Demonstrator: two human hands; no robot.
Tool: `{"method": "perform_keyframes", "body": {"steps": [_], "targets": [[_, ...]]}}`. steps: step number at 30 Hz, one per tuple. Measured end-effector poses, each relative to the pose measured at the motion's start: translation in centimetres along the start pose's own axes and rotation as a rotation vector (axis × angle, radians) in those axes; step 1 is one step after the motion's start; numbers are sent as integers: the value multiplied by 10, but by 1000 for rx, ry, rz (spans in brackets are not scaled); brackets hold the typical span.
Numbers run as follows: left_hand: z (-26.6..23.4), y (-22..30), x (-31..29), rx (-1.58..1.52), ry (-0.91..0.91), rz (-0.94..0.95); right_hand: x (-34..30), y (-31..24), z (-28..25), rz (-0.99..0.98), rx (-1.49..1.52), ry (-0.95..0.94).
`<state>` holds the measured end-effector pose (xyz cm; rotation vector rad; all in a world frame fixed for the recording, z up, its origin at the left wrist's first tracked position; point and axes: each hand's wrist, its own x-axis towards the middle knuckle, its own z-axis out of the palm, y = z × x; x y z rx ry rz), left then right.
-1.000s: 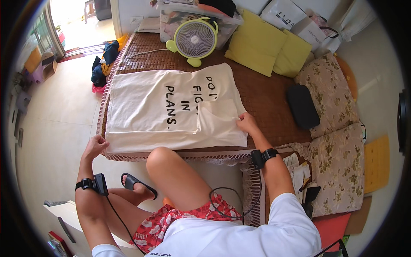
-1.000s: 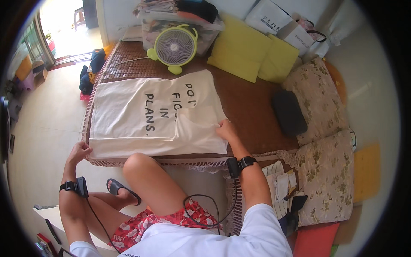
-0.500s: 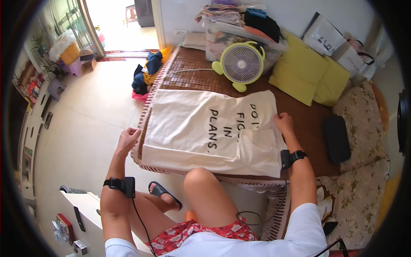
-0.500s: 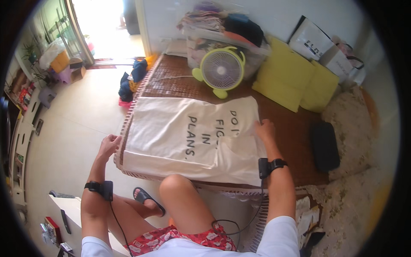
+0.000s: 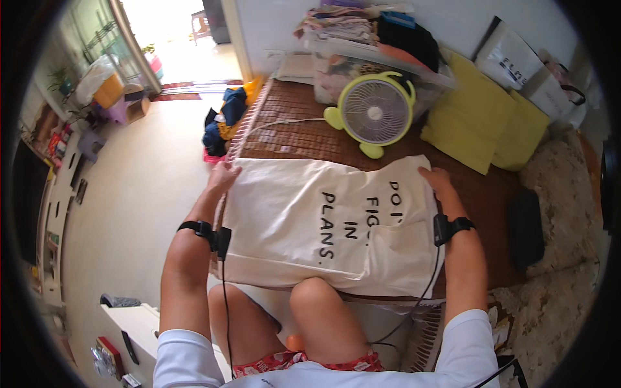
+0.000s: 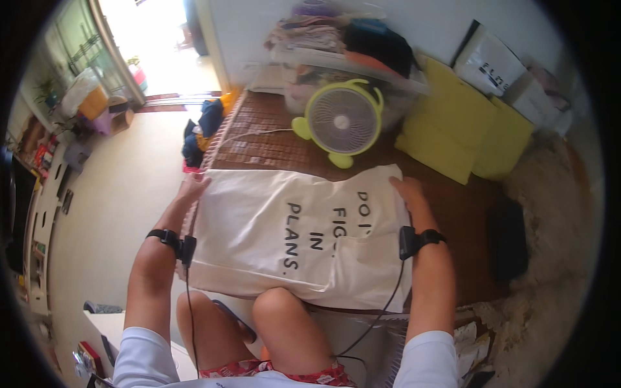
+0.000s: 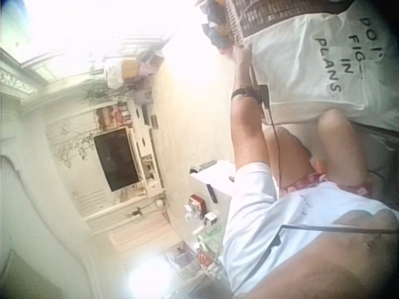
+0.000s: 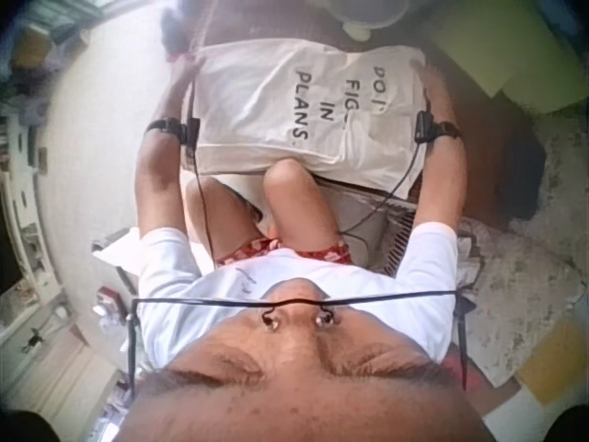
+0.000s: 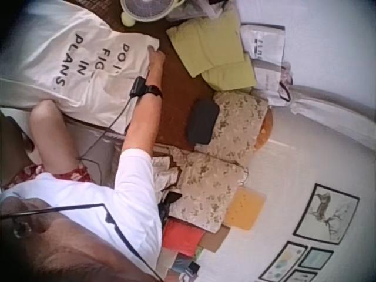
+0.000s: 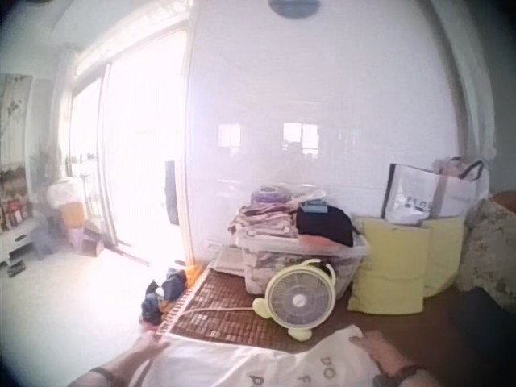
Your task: Folding various items of clothing including t-shirts and small pieces of fabric on a bed surface.
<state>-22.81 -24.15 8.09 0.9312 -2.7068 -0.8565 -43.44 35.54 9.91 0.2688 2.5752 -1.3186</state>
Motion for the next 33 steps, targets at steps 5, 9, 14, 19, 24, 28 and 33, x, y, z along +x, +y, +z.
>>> {"method": "perform_keyframes", "body": {"steps": [5, 9, 14, 19, 24, 28, 33], "targets": [[6, 5, 18, -208, -80, -113, -4, -22, 2, 81, 178, -235], [4, 12, 25, -181, -244, -188, -2, -29, -7, 261, 142, -259], [-26, 6, 7, -1171, -346, -109, -30, -23, -29, -233, 765, -408], [-45, 38, -12, -1237, -570, -340, -50, -42, -31, 168, 881, -529], [-34, 23, 12, -899, -530, -437, -4, -46, -13, 5, 231, -217], [-46, 29, 9, -1228, -386, -37, -11, -34, -32, -215, 852, -282], [-55, 44, 2, -1232, -556, -245, -24, -33, -43, 15, 819, -533]]}}
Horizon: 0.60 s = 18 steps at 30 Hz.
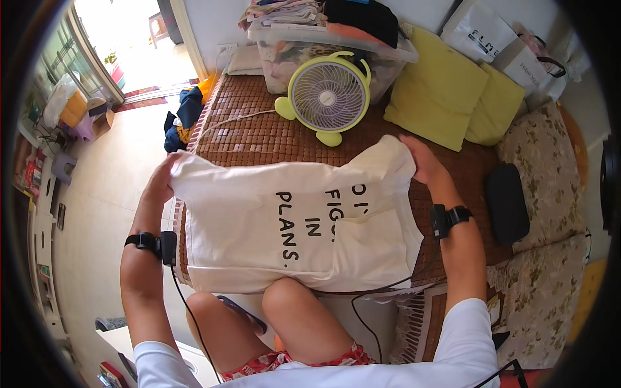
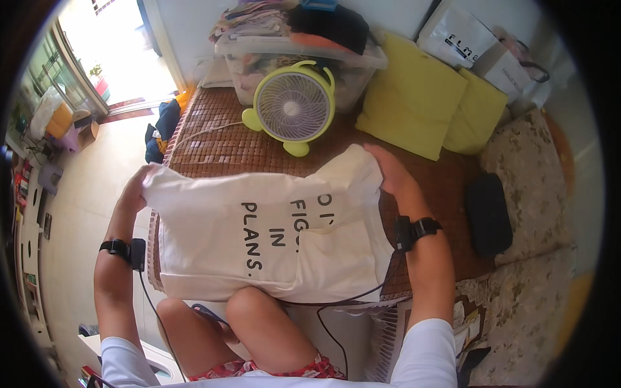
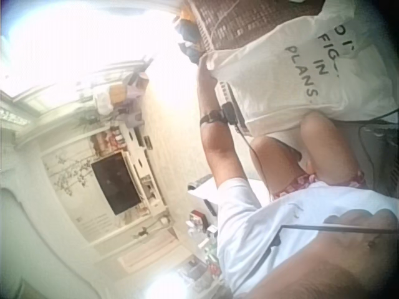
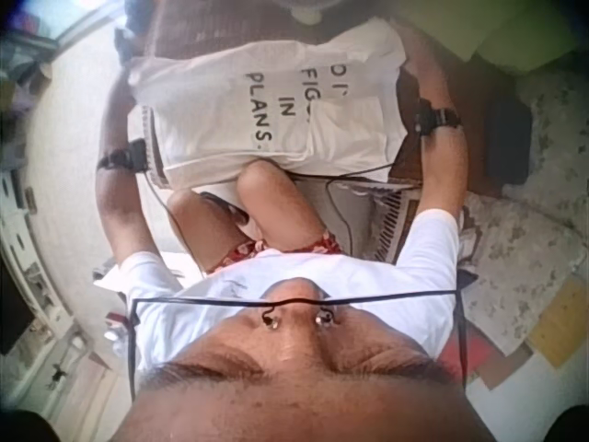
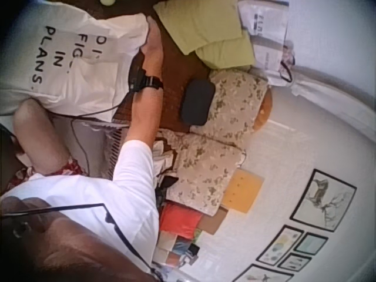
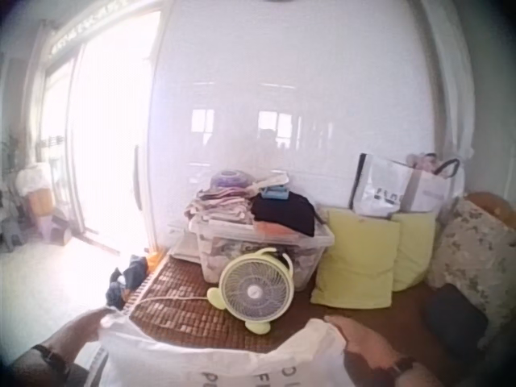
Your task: Folding various items of clothing including t-shirts and small pieces of fabric on a bed surface.
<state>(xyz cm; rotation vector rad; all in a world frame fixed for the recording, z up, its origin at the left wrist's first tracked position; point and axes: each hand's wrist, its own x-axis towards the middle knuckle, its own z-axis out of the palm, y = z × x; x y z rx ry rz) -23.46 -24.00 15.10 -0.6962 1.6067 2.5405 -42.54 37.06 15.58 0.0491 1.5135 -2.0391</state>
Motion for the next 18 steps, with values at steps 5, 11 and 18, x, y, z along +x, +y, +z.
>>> {"method": "perform_keyframes", "body": {"steps": [5, 11, 18], "targets": [[6, -5, 9, 471, 100, -184, 11, -13, 66, 245, -964, 165], [-11, 2, 42, 465, 300, 515, 42, -13, 0, -335, -754, 306], [-40, -18, 7, 723, 297, 619, -22, 14, -11, -184, -813, 121]]}}
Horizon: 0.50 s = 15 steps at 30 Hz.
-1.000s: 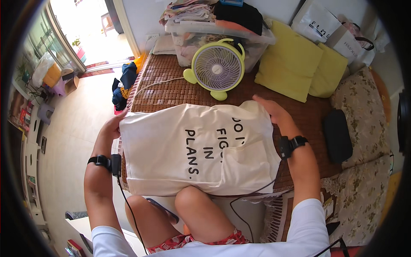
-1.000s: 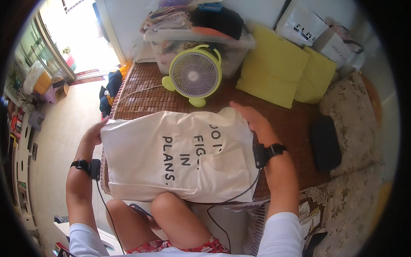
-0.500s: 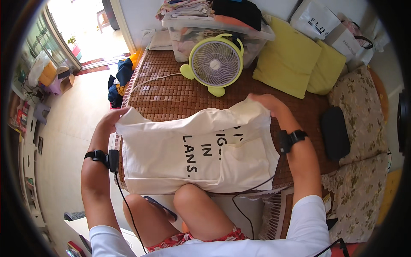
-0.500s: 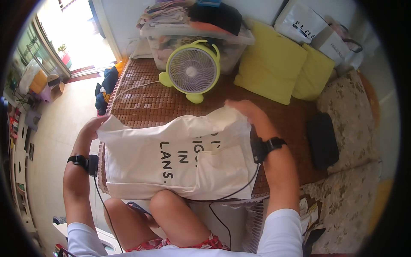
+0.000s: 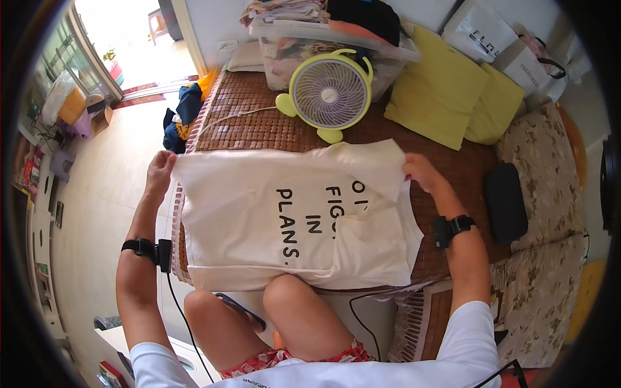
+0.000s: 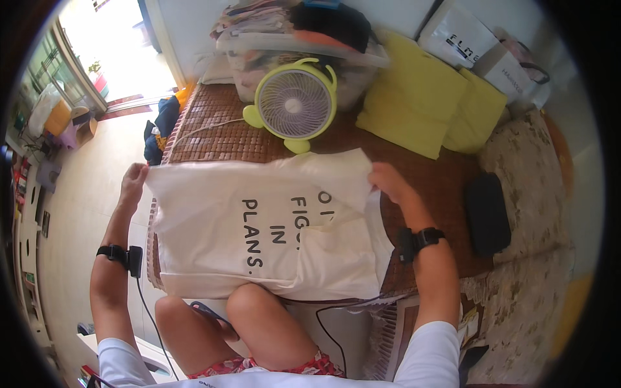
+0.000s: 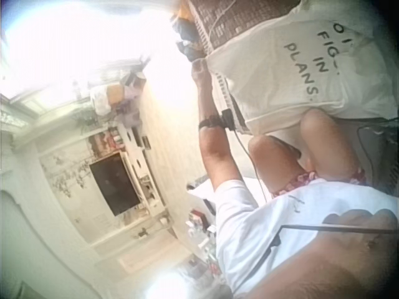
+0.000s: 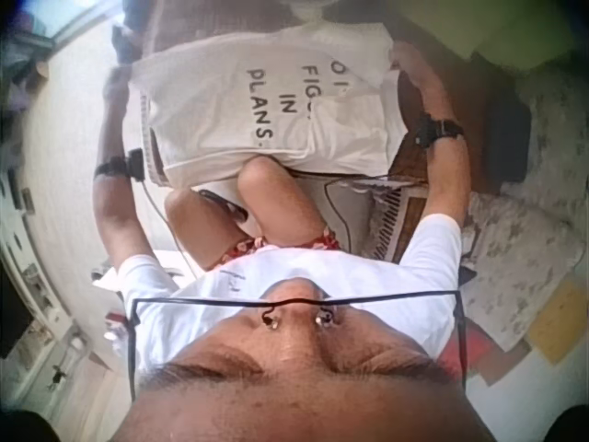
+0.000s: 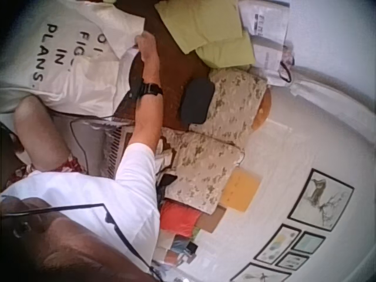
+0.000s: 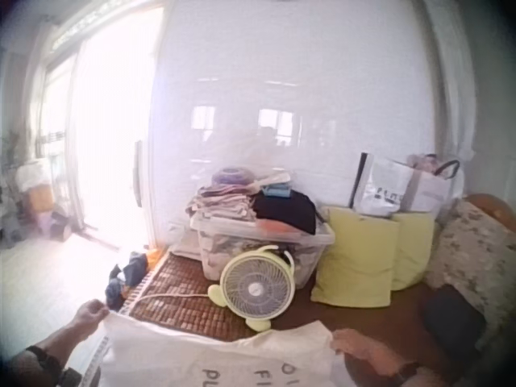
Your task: Folding various items of clothing including t-shirts and small pieces of fabric on a bed surface.
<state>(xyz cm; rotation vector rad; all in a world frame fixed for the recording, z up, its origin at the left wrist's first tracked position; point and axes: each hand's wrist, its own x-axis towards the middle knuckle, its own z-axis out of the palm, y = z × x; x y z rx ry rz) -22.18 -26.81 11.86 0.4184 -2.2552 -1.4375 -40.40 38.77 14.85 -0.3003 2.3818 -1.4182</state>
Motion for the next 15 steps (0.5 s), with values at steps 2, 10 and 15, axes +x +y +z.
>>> {"method": "perform_keyframes", "body": {"steps": [2, 10, 15], "targets": [[-6, -8, -7, 145, -153, -223, 2, -9, 24, 467, 297, -268], [36, 50, -6, 353, -411, -370, 46, 8, 37, 324, 64, 45], [13, 81, 6, 295, -35, -231, 25, -51, 27, -120, 727, -55]]}}
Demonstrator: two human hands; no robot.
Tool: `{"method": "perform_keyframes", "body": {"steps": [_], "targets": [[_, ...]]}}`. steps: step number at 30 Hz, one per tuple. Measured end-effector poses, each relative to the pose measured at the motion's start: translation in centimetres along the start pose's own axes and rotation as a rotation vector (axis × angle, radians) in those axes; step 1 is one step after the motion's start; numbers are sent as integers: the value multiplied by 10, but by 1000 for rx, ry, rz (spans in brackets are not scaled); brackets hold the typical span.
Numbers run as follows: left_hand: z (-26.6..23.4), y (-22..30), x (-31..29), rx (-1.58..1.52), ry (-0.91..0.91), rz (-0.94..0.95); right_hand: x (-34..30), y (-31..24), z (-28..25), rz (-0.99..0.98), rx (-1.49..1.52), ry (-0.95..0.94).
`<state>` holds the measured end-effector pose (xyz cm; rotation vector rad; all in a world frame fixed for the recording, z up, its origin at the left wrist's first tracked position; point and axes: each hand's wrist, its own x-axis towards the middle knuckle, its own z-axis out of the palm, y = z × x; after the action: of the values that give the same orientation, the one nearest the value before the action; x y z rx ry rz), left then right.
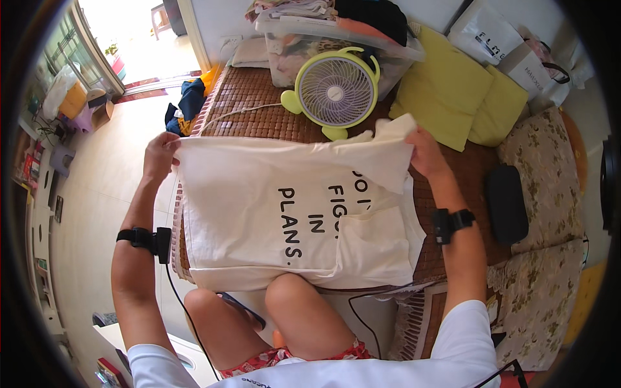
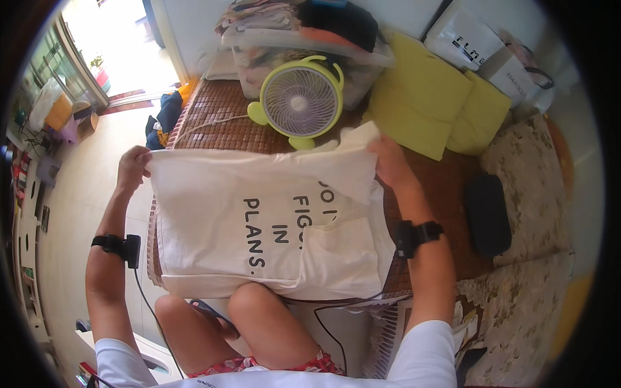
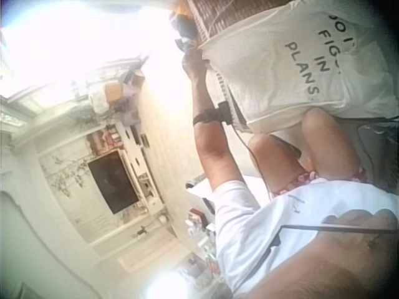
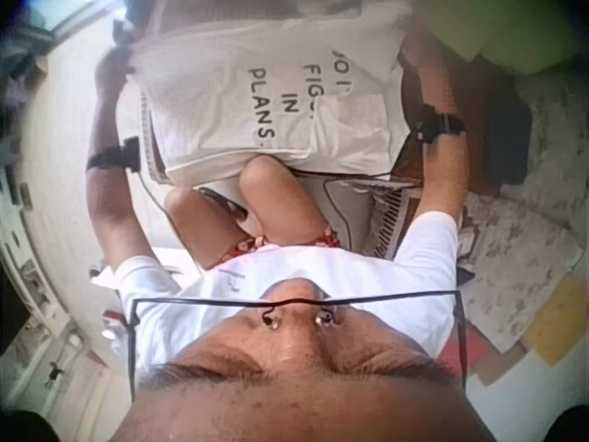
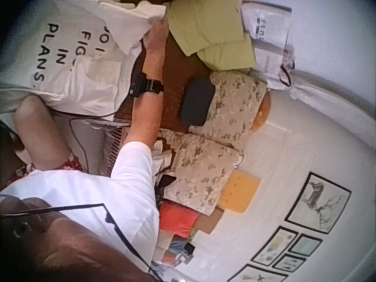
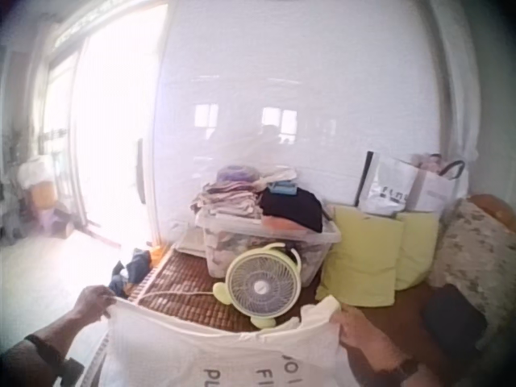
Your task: Folding various items of clothing including t-shirts and small pieces of fabric on a bed surface.
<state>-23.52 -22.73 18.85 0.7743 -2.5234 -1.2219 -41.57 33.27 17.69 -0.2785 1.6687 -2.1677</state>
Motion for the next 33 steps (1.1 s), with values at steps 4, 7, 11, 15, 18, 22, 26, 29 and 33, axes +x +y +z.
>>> {"method": "perform_keyframes", "body": {"steps": [4, 7, 11, 15, 18, 22, 26, 29, 33], "targets": [[-9, 2, 9, -16, -18, -15, -8, -34, 25, 11, 77, 82], [10, 7, 21, -70, -66, -53, 24, -22, -6, 51, -251, 166], [42, -5, 48, -177, -72, -120, 60, -19, -42, -204, -408, 390], [24, -17, 5, -39, 210, 424, -14, -51, 16, -228, -579, 412], [5, -45, -39, 240, 4, 686, -64, -25, -5, -393, -800, 161], [0, -75, -60, 36, -380, 271, -114, 85, -62, 81, -728, 436], [16, -75, -58, 205, -364, 137, -128, 99, -41, 289, -206, 656], [32, -98, -52, 134, -205, -24, -124, 103, -34, 318, -386, 530], [43, -77, -39, 135, -228, -316, -102, 78, -36, 322, -821, 324]]}}
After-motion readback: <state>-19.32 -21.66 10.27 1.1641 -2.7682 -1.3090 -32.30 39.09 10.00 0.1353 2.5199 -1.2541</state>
